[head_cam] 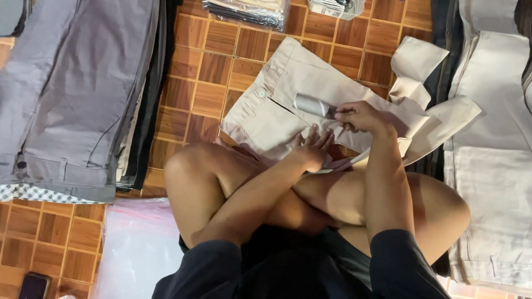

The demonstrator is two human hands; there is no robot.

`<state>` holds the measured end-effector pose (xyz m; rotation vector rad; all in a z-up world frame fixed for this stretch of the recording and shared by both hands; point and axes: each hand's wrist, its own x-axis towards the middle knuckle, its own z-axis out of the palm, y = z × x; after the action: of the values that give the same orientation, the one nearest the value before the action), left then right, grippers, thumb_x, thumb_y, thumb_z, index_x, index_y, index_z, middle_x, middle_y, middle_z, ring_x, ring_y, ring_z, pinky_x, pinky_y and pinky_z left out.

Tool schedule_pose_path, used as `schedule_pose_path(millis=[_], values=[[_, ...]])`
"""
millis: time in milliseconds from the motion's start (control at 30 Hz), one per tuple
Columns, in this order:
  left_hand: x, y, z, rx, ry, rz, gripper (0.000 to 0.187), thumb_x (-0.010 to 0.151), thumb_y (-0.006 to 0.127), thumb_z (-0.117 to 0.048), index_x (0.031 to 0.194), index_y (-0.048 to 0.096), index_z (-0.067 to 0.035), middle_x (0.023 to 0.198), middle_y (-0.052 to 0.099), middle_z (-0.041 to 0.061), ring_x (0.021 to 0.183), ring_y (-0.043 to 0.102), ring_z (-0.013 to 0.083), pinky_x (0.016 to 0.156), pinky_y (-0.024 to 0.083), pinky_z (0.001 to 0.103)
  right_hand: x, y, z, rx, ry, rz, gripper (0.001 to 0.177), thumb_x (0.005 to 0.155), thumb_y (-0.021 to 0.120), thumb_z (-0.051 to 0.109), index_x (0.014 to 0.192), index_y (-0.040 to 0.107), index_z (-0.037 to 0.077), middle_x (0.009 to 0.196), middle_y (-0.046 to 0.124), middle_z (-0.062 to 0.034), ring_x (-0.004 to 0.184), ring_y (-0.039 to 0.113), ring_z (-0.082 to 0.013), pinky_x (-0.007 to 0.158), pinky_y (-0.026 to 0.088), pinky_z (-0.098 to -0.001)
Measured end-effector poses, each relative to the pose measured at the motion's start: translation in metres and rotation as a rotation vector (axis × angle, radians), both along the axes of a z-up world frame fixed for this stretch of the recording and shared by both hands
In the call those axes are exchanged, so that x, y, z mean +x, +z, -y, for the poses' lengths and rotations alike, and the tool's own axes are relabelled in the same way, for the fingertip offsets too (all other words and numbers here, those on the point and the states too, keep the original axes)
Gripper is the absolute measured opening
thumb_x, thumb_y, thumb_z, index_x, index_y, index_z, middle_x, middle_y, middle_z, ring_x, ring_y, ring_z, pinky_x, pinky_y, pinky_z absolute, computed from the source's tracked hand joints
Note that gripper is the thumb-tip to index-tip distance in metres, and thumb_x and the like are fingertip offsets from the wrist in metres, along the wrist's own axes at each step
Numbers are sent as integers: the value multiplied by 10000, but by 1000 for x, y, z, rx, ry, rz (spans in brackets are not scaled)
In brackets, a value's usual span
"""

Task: A person uses a lint roller to clean a pair of pants before folding them on the floor.

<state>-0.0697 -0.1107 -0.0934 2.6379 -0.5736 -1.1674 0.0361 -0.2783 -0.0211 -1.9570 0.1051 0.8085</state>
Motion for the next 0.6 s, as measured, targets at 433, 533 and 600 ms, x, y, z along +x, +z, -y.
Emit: schedule_pose_path(millis=[433,533,600], values=[[-3,42,2,-22,11,-92,955,1012,370,-654,1602,-207,-174,1667,-306,-8,1487,-352,422,1142,-132,774,27,-21,2,-105,27,225,327,941,741,162,1263,743,103,972,752,-176,796,647,-187,681,570,-329],[-12,67,-7,-5,-20,52,827,1090,384,-519,1635,-129,-167,1707,-222,0,1549,-244,384,1209,-77,693,28,-6,-17,-101,112,-64,319,909,742,110,1218,741,33,815,719,-179,630,602,-174,470,467,-225],[-4,15,8,-2,-27,-26,878,1063,432,-461,1610,-181,-152,1671,-296,32,1502,-311,428,1161,-100,750,34,-18,-17,-73,51,-6,336,925,732,120,1246,720,21,844,717,-174,681,628,-164,529,499,-210]])
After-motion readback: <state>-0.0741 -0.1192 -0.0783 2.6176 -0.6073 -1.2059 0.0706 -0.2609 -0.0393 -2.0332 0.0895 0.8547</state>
